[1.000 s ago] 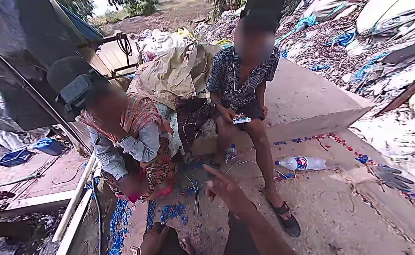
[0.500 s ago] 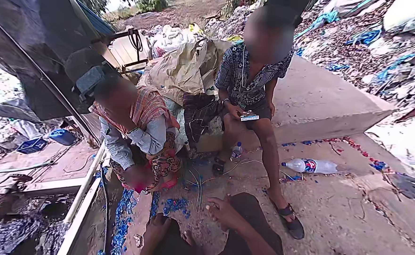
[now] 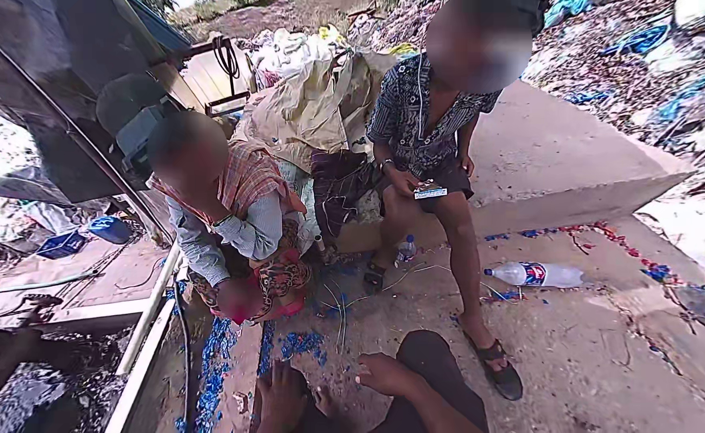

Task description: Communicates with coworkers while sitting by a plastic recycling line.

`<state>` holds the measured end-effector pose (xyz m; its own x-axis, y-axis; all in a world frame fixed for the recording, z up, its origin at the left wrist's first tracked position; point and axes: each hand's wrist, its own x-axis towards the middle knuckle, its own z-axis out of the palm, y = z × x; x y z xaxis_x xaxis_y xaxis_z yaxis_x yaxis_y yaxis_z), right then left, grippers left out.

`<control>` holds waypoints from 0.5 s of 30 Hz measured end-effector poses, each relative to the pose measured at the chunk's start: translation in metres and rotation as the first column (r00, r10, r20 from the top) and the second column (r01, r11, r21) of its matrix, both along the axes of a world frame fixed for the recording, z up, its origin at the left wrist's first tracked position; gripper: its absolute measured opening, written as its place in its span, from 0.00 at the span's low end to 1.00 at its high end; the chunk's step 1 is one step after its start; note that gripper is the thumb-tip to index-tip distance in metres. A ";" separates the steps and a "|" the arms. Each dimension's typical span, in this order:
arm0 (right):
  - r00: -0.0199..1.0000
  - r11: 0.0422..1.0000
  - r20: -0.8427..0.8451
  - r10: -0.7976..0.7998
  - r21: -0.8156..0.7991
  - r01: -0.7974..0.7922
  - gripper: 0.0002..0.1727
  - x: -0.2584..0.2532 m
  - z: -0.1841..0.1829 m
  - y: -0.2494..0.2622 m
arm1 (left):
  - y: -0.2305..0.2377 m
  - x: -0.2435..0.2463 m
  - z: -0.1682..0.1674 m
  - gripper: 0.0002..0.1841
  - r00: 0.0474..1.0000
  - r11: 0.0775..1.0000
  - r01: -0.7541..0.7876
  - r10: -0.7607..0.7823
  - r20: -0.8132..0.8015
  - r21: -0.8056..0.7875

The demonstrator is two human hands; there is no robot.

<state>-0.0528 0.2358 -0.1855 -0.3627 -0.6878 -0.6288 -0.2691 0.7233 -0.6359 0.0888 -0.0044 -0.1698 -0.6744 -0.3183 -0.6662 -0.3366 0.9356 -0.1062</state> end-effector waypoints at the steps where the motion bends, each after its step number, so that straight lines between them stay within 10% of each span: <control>1: 1.000 1.000 0.005 0.006 0.008 -0.006 0.34 0.001 -0.002 0.001 | 0.006 0.001 -0.001 0.37 0.998 0.999 0.054 -0.054 0.024 -0.003; 15: 1.000 1.000 0.019 -0.013 0.020 0.013 0.33 -0.004 -0.004 0.006 | 0.050 -0.007 0.017 0.21 0.968 0.940 0.187 -0.225 0.108 0.287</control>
